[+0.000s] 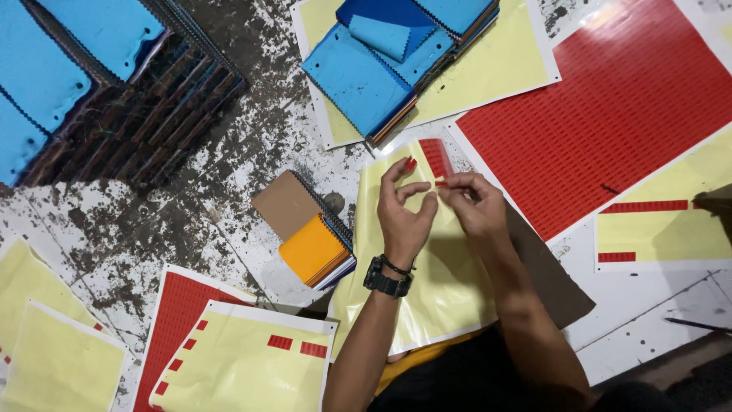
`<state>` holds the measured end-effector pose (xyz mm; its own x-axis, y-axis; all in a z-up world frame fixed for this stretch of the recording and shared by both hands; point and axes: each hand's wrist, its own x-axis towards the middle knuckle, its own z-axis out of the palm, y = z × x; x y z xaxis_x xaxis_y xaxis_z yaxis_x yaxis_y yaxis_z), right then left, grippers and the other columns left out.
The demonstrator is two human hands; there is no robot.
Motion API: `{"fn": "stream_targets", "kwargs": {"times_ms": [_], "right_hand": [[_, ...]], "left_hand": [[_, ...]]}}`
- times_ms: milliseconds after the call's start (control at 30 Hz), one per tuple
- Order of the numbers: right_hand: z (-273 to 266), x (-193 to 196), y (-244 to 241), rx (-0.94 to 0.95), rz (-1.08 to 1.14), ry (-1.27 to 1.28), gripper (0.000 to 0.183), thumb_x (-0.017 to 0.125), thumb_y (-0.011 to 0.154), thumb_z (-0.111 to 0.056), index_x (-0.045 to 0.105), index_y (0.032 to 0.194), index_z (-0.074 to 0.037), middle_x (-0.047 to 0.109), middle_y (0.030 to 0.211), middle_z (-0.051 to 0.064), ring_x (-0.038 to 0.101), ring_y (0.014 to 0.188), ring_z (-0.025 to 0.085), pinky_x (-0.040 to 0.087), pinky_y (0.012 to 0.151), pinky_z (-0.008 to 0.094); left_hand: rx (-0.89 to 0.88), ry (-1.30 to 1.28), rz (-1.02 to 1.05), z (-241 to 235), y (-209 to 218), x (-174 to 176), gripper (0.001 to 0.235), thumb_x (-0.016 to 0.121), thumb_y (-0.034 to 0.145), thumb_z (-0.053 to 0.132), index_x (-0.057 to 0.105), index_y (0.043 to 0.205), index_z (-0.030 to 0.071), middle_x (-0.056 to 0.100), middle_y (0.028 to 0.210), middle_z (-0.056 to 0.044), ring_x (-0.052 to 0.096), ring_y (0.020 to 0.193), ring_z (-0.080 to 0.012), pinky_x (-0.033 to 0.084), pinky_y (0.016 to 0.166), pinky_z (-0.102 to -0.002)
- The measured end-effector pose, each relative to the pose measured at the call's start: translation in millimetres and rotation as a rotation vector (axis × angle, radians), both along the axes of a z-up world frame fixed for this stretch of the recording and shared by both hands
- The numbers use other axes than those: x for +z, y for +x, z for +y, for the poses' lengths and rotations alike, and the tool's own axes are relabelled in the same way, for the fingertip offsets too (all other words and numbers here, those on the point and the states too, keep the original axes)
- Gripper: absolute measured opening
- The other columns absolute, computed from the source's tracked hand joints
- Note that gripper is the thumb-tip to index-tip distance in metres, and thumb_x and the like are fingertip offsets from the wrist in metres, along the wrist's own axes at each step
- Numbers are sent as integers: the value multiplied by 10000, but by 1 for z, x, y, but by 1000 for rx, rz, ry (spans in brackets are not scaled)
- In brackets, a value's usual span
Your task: The person peels small red stickers from a red sheet and applies them to the spine of a stack of notebooks. They repeat this process for several notebooks of different colors, including yellow, brown, green, and blue, while sitting on the floor.
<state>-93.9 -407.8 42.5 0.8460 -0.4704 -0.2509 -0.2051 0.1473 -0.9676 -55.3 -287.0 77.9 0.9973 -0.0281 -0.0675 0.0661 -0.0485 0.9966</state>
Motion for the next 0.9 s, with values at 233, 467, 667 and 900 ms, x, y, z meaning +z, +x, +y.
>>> {"fn": "stream_targets", "kwargs": {"times_ms": [233,467,667,900], "right_hand": [[-16,11,14,152,260,-104,385,646,860,-182,713,1238,-155,733,1121,63,671,1059,163,524,945,350],[-12,-4,29,219,366,-580,326,808,818,-343,787,1023,-90,753,843,69,748,845,217,587,721,361],[-4,-4,22,69,181,-621,214,854,776,-182,801,940,-55,714,739,112,718,709,227,567,627,323],[0,-11,11,-21,95,-292,184,878,835,-174,780,976,-107,714,895,36,654,769,92,555,733,246]], "left_hand": [[25,-126,53,-4,3,-14,650,739,828,33,491,1429,46,588,1293,-179,734,880,-203,580,923,-421],[168,-122,80,-1,-4,-16,560,694,832,-44,531,1362,39,554,1297,-145,654,838,-144,602,909,-351],[149,-108,60,1,1,-22,540,682,801,-72,569,1319,31,532,1319,-123,640,912,-165,610,873,-312],[29,-126,-68,-1,11,-24,659,731,743,-34,526,1366,28,395,1450,-148,582,1181,-290,591,952,-386]]}}
